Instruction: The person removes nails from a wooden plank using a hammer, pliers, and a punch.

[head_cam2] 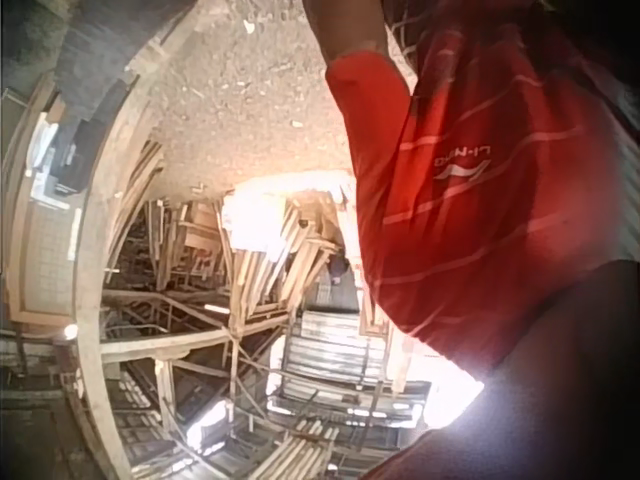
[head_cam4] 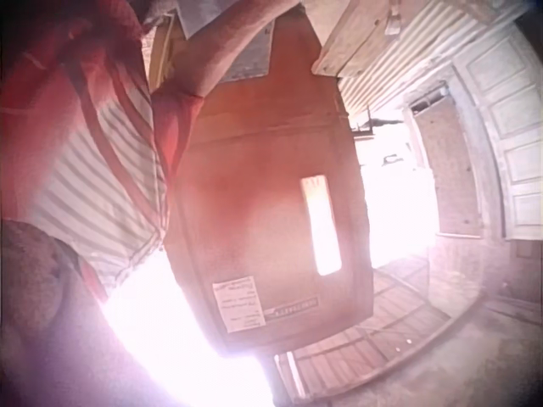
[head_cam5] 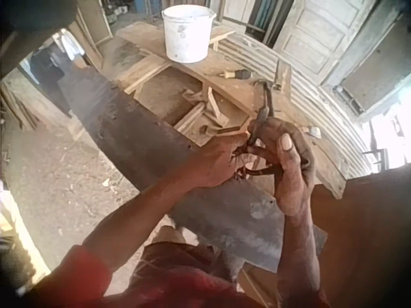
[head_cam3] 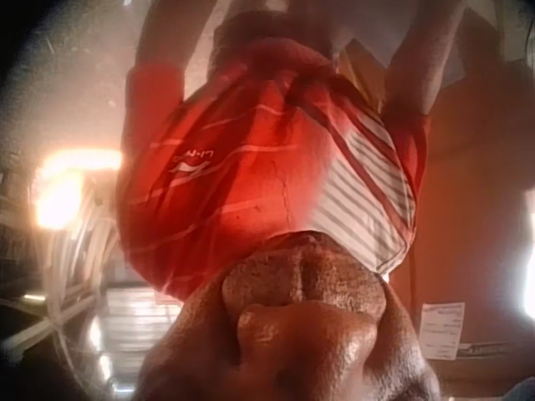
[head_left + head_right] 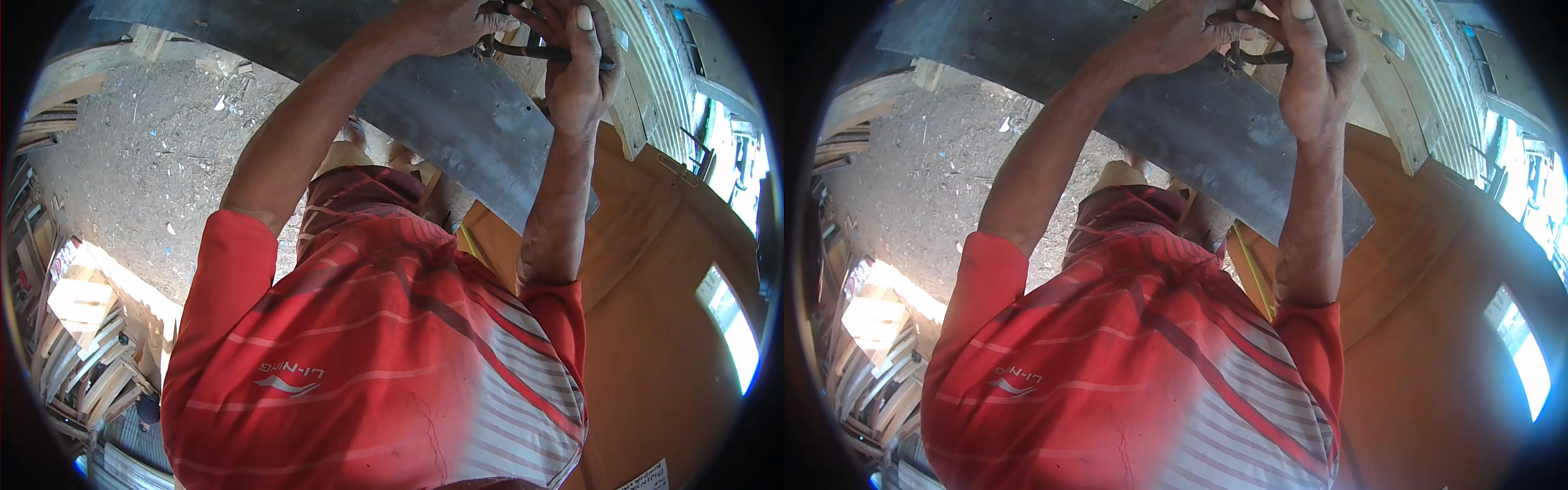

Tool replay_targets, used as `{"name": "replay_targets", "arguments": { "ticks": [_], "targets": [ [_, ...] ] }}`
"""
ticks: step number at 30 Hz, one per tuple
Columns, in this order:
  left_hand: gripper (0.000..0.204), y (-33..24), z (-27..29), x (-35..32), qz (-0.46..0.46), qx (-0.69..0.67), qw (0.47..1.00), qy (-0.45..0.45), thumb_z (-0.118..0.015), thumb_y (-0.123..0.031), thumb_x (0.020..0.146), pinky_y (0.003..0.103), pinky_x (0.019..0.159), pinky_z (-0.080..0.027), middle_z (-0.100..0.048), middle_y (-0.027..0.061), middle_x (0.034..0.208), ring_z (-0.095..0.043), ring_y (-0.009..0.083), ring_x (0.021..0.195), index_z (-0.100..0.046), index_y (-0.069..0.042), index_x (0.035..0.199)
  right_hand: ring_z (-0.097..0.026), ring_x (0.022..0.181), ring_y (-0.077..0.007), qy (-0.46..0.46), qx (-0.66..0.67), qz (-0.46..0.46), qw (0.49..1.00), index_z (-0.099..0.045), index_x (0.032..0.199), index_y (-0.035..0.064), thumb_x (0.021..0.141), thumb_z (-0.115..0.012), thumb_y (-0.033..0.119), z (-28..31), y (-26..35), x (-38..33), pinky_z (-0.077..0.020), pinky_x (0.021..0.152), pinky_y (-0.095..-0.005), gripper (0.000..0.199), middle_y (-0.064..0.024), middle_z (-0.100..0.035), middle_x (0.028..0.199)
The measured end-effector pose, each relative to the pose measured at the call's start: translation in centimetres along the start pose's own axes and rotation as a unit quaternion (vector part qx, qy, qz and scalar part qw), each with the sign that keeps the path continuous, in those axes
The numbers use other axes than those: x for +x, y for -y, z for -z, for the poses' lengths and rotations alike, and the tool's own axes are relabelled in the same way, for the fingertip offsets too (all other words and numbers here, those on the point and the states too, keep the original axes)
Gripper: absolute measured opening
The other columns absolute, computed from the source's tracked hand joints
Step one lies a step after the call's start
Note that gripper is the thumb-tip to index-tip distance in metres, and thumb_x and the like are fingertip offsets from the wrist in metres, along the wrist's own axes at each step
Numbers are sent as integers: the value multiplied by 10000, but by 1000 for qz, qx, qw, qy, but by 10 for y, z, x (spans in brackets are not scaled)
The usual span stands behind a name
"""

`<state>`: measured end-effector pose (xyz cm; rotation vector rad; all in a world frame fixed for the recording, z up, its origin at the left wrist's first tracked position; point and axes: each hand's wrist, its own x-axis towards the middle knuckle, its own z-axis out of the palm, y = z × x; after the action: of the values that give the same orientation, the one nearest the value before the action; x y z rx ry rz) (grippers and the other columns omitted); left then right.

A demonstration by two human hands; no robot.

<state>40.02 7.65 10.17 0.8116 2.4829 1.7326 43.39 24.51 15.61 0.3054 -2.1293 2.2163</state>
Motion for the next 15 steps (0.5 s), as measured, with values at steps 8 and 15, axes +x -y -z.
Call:
{"name": "replay_targets", "arguments": {
  "ticks": [8, 15],
  "targets": [
    [265, 3, -14, -16, 41, 3, 999, -7, -635, -137, 978, 468, 825, -516, -640, 232, 1019, -652, 402, 952, -582, 27, 1179, -658, 1181, -363, 87, 133, 81, 984, -538, 1384, -64, 1064, -546, 283, 12, -19, 4, -603, 925, -466, 472, -240, -653, 1275],
    [244, 16, -35, -23, 43, -68, 997, -16, -649, -167, 986, 453, 830, -512, -653, 228, 1021, -649, 375, 953, -612, 17, 1142, -629, 1192, -326, 58, 48, 65, 995, -486, 1386, -69, 1092, -420, 409, 32, -51, -15, -456, 1047, -452, 565, -250, -638, 1270]
  ]
}}
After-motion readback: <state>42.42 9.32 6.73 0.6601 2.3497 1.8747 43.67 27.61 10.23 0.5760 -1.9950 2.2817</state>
